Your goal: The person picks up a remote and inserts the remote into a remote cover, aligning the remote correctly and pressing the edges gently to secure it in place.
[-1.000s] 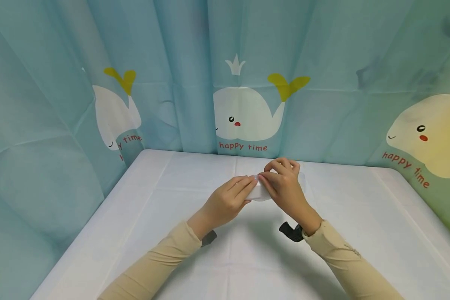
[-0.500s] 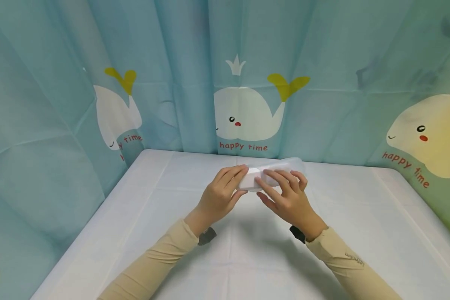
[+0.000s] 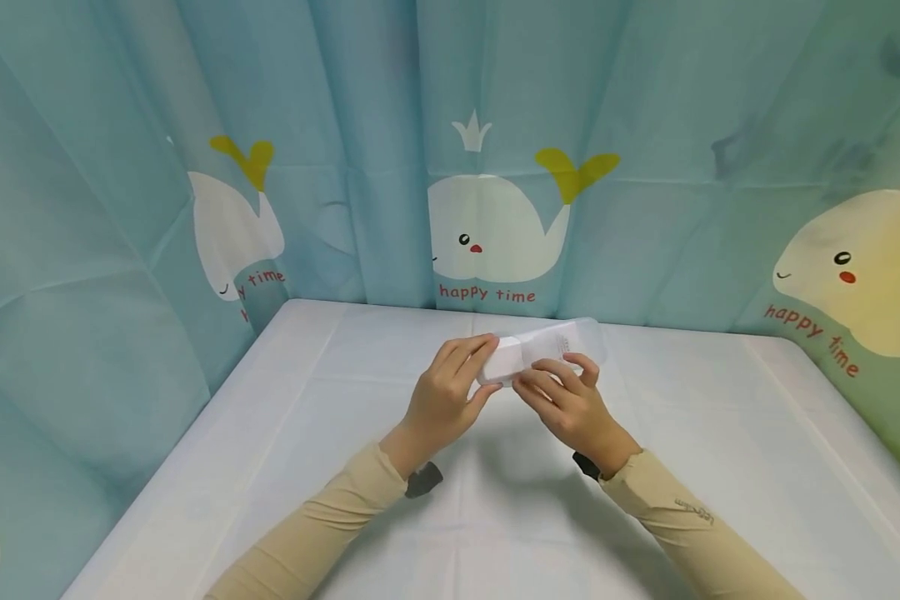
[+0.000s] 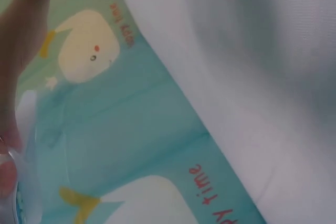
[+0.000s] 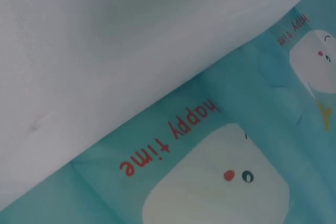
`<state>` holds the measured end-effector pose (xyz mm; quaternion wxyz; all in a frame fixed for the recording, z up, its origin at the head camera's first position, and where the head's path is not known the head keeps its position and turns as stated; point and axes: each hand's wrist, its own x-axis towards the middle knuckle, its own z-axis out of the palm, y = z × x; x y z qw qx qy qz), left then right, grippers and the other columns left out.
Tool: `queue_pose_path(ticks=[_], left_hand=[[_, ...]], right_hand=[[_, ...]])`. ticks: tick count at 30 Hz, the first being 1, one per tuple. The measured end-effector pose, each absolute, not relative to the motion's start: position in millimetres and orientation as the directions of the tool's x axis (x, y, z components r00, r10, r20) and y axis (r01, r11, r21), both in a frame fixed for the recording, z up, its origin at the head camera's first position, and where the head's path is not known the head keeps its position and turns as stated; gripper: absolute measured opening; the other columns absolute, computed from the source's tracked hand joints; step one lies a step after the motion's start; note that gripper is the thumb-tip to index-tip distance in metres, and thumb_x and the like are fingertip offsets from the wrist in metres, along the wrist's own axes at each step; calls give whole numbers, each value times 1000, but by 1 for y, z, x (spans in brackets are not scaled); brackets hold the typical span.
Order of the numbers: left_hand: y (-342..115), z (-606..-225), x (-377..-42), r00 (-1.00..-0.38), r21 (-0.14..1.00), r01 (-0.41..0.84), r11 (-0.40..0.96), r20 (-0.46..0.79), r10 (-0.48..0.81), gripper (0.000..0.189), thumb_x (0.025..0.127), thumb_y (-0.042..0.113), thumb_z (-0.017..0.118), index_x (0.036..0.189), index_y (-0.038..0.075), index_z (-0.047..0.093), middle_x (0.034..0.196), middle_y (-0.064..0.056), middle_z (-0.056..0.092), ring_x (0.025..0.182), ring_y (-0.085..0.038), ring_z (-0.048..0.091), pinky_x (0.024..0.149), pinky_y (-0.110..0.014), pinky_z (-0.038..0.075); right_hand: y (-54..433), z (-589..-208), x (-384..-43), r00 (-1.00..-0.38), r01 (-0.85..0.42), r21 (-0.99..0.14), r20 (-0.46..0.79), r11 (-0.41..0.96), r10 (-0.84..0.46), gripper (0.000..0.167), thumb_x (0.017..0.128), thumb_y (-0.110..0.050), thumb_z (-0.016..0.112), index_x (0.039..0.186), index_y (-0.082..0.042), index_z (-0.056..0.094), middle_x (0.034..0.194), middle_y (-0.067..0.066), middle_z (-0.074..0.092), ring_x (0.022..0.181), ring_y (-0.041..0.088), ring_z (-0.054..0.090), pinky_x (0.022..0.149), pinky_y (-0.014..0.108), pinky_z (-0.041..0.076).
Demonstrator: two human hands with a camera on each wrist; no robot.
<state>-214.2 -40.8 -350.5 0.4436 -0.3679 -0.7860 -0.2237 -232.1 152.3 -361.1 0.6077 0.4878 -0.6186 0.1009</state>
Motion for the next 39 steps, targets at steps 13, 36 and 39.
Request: queue_pose_path(ticks=[13,36,39], left_hand=[[-54,-354,-223,-169,-155,804,575,866,470,50,67,1,81,114,-1,63,114,-11,65,105,-24,59,91,-25,51],[-55,-342,-220,-576,263,726,635,738,352,52,62,37,86,101,6,69,88,-3,71,79,-16,62,86,-34,52],[-51,-344,-219,-532,267,716,645,807,256,51,59,35,87,96,4,70,83,-5,72,74,-17,62,89,-37,51]], right_hand=[[178,-325,-226,-556,-730,-139,690,669,-464,46,72,-17,78,113,-3,62,103,13,66,106,29,50,93,57,22],[176,-352,-229,-95,-711,262,884,653,-458,12,86,-11,63,88,1,60,91,18,57,96,35,48,87,57,22],[165,-355,-224,-85,-672,236,917,702,-390,23,88,-22,63,87,2,59,90,19,56,94,35,45,85,55,22]])
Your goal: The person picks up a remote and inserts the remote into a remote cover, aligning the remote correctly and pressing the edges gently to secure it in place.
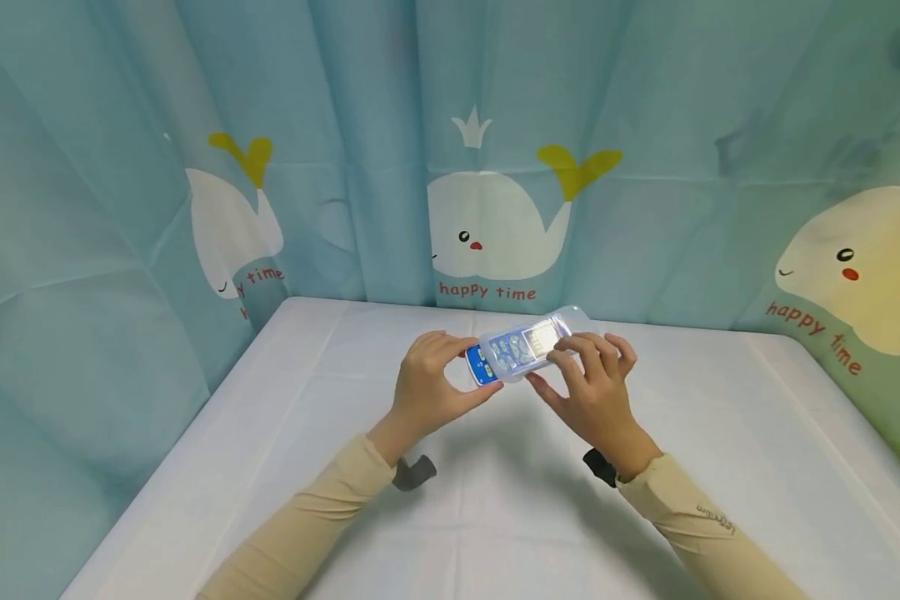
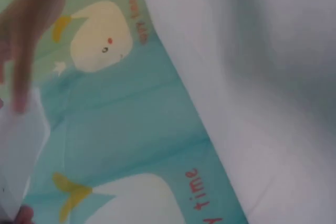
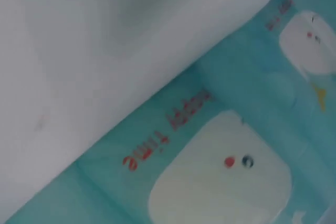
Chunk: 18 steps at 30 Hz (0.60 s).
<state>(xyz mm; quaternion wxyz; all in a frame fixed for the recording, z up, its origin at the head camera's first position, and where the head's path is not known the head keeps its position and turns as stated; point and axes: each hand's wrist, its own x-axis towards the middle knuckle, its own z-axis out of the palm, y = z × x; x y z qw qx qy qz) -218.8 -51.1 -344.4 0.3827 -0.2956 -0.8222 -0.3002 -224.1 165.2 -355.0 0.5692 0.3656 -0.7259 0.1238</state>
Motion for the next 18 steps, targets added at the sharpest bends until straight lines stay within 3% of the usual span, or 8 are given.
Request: queue_pose_path(ticks=[3,10,18], left_hand=[[-45,-347,-218,-532,297,698,652,824,194,52,60,35,87,97,3,69,86,-7,73,75,-19,63,88,-38,51],[-38,-348,-217,-539,342,684,645,832,131,55,60,33,88,100,3,67,81,-6,68,77,-18,60,76,-32,51],[-39,-349,-218,-399,175,704,688,899,180,59,53,30,92,98,0,68,86,-10,70,82,-23,65,92,-40,51]], right_hand=[[154,-358,-220,-25,-635,245,941,732,-337,32,92,-31,58,83,0,61,83,16,57,89,32,47,83,53,22],[143,-361,-218,21,-581,288,940,761,-340,22,93,-15,55,82,0,67,73,11,61,80,29,52,81,53,27],[130,-370,-214,35,-721,234,952,652,-303,25,92,-10,55,78,4,71,66,12,64,76,28,56,79,52,28]])
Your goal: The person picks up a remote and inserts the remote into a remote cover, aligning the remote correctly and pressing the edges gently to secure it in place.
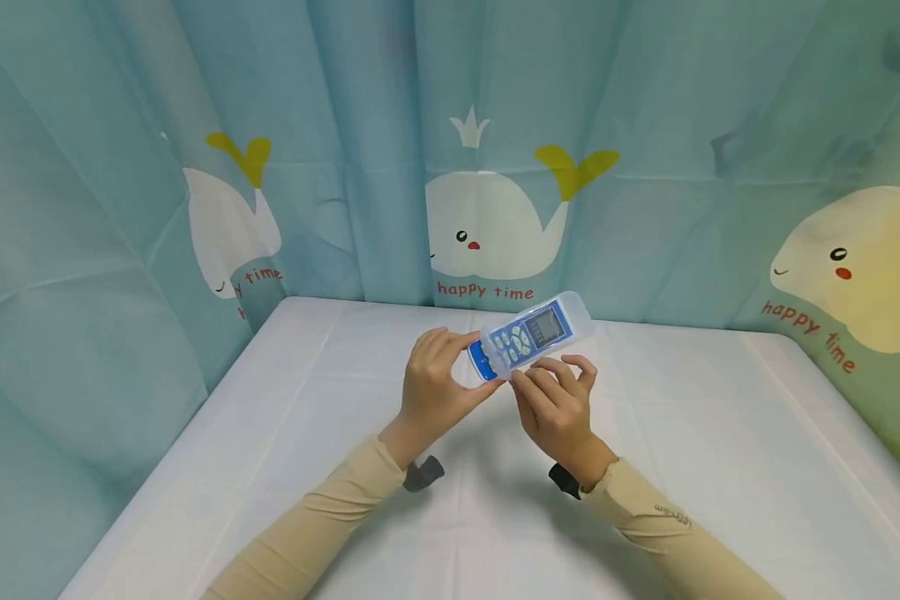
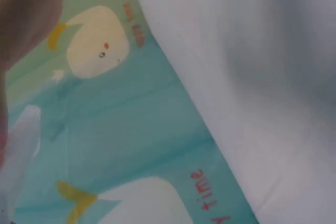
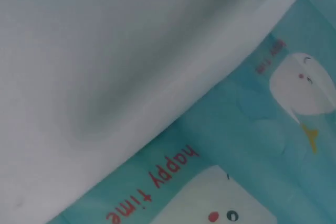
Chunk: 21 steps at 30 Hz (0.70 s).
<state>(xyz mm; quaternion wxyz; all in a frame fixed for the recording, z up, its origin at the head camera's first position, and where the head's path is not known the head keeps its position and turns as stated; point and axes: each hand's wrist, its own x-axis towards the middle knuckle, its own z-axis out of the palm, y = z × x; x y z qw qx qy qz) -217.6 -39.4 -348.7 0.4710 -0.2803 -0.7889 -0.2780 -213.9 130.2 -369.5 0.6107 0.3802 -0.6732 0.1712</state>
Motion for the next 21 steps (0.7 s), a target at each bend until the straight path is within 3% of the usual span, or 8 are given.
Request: queue_pose_path(ticks=[5,9,12,15,18,21], left_hand=[[-45,-353,-222,-279,20,708,706,926,254,60,50,28,93,97,2,68,82,-7,66,78,-20,63,92,-38,50],[-45,-354,-225,-170,-98,713,695,937,307,56,52,26,92,97,2,69,83,-6,66,78,-18,62,91,-39,50],[-44,-353,-225,-121,-157,705,692,934,335,55,53,26,91,97,2,69,83,-6,67,78,-17,62,91,-38,51],[-42,-352,-223,-115,-167,705,689,932,343,54,53,26,91,96,1,69,82,-6,67,76,-17,62,90,-38,51],[-42,-352,-223,-125,-162,719,675,926,356,53,53,24,90,95,0,69,81,-7,66,75,-17,61,90,-38,51],[-43,-352,-224,-157,-135,730,670,920,358,51,54,22,90,94,0,69,82,-7,65,76,-17,62,92,-39,51]], right_hand=[[128,-365,-207,-99,-691,186,933,699,-346,34,94,-22,48,78,2,66,72,12,61,82,33,55,81,57,27],[121,-350,-201,-212,-585,153,919,796,-332,33,89,-30,51,80,0,60,76,14,60,85,36,51,82,59,28],[116,-344,-202,-224,-562,175,909,809,-352,17,86,-17,57,80,-1,58,76,13,60,84,34,51,83,58,29],[112,-346,-203,-156,-636,222,901,739,-405,2,81,-3,60,79,-1,59,77,11,61,83,30,51,82,56,28],[109,-351,-203,-95,-690,270,886,671,-455,4,83,0,58,80,-1,61,77,9,61,84,28,52,81,54,26],[110,-352,-201,-128,-687,279,863,671,-489,17,93,-8,48,83,-3,61,78,8,61,86,27,52,83,53,26]])
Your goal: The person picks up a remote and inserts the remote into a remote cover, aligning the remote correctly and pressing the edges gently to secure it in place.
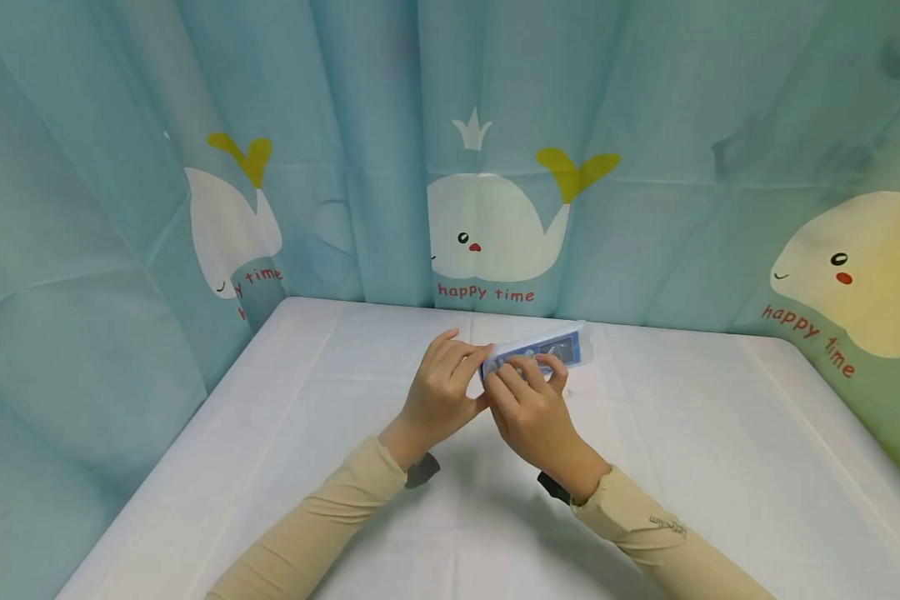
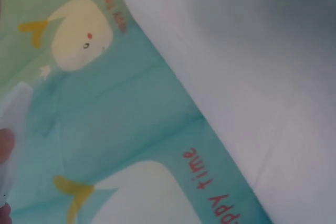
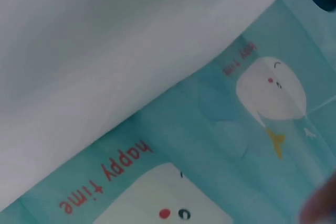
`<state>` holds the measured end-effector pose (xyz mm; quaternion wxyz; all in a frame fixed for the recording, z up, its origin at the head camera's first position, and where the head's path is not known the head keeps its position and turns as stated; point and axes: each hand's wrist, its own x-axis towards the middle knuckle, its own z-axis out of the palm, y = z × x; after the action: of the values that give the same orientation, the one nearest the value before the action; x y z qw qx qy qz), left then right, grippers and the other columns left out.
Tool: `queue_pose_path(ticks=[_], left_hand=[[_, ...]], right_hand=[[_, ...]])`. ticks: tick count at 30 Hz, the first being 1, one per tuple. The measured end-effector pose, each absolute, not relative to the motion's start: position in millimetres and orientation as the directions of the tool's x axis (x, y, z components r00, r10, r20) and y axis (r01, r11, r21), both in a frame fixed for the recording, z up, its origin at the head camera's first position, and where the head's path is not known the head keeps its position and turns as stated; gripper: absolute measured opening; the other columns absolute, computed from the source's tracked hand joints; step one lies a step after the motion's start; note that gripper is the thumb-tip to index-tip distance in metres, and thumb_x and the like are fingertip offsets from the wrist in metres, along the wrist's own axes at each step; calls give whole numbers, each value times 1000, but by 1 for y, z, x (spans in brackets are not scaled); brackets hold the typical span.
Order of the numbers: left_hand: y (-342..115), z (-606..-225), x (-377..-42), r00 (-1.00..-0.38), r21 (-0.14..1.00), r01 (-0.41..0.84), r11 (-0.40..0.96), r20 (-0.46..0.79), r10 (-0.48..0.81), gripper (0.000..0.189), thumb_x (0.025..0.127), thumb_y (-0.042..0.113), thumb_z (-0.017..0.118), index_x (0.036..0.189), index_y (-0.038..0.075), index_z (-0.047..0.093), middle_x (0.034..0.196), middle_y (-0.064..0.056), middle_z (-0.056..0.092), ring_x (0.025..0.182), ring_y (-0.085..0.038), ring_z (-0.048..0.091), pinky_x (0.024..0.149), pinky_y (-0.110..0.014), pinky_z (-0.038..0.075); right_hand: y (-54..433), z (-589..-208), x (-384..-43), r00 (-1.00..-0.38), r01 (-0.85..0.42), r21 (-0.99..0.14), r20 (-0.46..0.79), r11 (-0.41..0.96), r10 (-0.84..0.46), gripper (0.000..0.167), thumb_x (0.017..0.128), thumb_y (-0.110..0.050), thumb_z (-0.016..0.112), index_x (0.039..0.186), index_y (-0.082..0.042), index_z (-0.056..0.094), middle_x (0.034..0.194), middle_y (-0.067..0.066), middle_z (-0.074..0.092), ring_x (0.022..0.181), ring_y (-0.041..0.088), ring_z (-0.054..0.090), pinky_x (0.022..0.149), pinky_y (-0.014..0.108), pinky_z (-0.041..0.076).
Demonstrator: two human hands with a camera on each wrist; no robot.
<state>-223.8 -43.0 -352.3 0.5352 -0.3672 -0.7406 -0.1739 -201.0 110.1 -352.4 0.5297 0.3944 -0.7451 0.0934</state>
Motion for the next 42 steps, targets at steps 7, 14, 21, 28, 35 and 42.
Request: queue_pose_path(ticks=[7,14,21,28,35,42], left_hand=[[-51,-354,-223,-293,32,750,661,912,288,58,49,21,93,96,0,69,84,-8,67,80,-20,62,96,-42,49],[-54,-349,-218,-331,91,796,598,893,305,63,51,21,93,103,-3,66,93,-12,69,88,-24,65,98,-41,47],[-56,-345,-219,-248,7,839,545,896,370,58,57,19,90,104,-2,64,95,-11,70,89,-22,65,101,-41,46],[-55,-347,-221,-250,56,826,561,929,275,54,53,16,90,96,-3,65,90,-14,70,83,-24,67,95,-42,50],[-51,-349,-220,-268,82,815,573,931,247,53,55,17,90,97,-3,65,88,-13,70,83,-24,67,95,-42,50],[-50,-348,-219,-252,61,819,571,932,262,49,54,14,88,94,-3,65,87,-12,70,80,-23,65,96,-42,49]], right_hand=[[138,-344,-203,-215,-706,171,873,687,-438,24,89,-13,47,101,0,63,97,17,60,96,35,47,83,57,23],[161,-335,-211,-342,-644,177,803,744,-488,71,63,-5,83,127,-4,54,125,15,57,118,35,43,92,59,20],[160,-332,-211,-319,-637,137,849,759,-421,69,57,1,86,121,-4,60,120,15,60,115,35,45,91,59,19],[146,-342,-203,-253,-687,172,854,706,-455,29,84,-26,63,97,0,60,97,17,56,99,35,44,86,57,23],[132,-350,-197,-230,-682,186,863,707,-449,35,99,-24,39,84,-3,63,81,11,62,89,31,52,85,58,27],[121,-359,-191,-218,-795,64,898,603,-382,34,98,-20,43,80,-3,66,76,8,64,86,26,54,83,54,27]])
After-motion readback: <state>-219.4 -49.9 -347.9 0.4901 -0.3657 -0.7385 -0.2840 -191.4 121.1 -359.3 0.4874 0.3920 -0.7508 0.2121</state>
